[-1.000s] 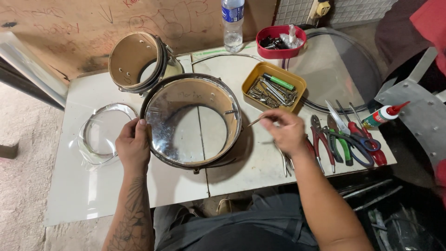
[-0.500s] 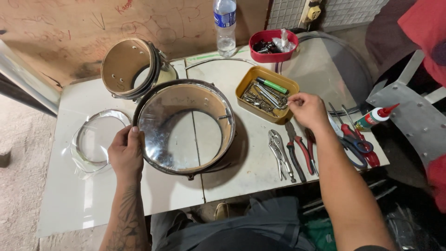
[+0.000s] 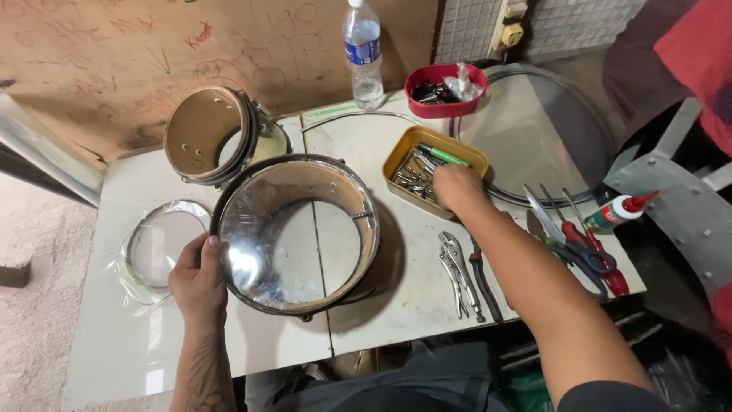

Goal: The person is assembling a drum by hand. They place a clear drumhead onto the drum shell and then insert and tighten several metal tension rods into the lugs around the rim to secure the head in place.

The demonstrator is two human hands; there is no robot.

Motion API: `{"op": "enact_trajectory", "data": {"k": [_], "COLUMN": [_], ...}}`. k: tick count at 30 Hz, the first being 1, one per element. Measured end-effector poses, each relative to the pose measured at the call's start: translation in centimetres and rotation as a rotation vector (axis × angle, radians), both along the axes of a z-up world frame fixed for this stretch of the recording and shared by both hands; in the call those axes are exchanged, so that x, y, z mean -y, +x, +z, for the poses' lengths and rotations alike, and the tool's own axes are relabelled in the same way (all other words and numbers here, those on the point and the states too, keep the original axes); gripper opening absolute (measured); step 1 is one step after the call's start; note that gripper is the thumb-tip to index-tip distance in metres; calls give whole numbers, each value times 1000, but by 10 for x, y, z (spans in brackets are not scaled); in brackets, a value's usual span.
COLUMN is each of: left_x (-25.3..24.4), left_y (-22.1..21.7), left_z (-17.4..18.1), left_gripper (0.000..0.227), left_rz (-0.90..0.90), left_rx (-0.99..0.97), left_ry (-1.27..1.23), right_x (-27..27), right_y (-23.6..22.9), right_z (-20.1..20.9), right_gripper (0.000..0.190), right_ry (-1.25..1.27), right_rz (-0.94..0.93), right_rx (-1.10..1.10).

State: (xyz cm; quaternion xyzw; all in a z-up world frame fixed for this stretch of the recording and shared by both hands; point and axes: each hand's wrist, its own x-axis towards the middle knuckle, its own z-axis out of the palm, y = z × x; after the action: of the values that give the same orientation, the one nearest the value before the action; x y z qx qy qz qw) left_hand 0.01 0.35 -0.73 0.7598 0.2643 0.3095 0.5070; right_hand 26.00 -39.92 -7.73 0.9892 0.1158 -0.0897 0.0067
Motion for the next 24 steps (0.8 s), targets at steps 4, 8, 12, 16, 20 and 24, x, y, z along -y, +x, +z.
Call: {"op": "enact_trajectory", "data": {"k": [4, 8, 12, 16, 20, 24], "left_x": [-1, -2, -4, 2, -3, -3], "left_y": [1, 2, 1, -1, 1, 3], "left_z": [0, 0, -3, 7, -2, -8], "left_gripper": [34, 33, 33, 35, 32, 30], "left_rz": [-4, -13, -23, -12, 1, 8], "left_rx": [39, 36, 50, 14, -18, -10], "left_ry": [-26, -24, -31, -20, -28, -48], "right_x": [-7, -3, 3, -3, -5, -14], "right_y": [-11, -21, -23, -28, -19, -16], "right_z": [21, 39, 53, 82, 76, 82], "right_gripper": [27, 21, 26, 28, 26, 47], "right_ry": [0, 159, 461, 469, 297, 108], "right_rz": [-5, -79, -168, -216, -221, -217], "right_rx": [-56, -62, -32, -71, -111, -128]}}
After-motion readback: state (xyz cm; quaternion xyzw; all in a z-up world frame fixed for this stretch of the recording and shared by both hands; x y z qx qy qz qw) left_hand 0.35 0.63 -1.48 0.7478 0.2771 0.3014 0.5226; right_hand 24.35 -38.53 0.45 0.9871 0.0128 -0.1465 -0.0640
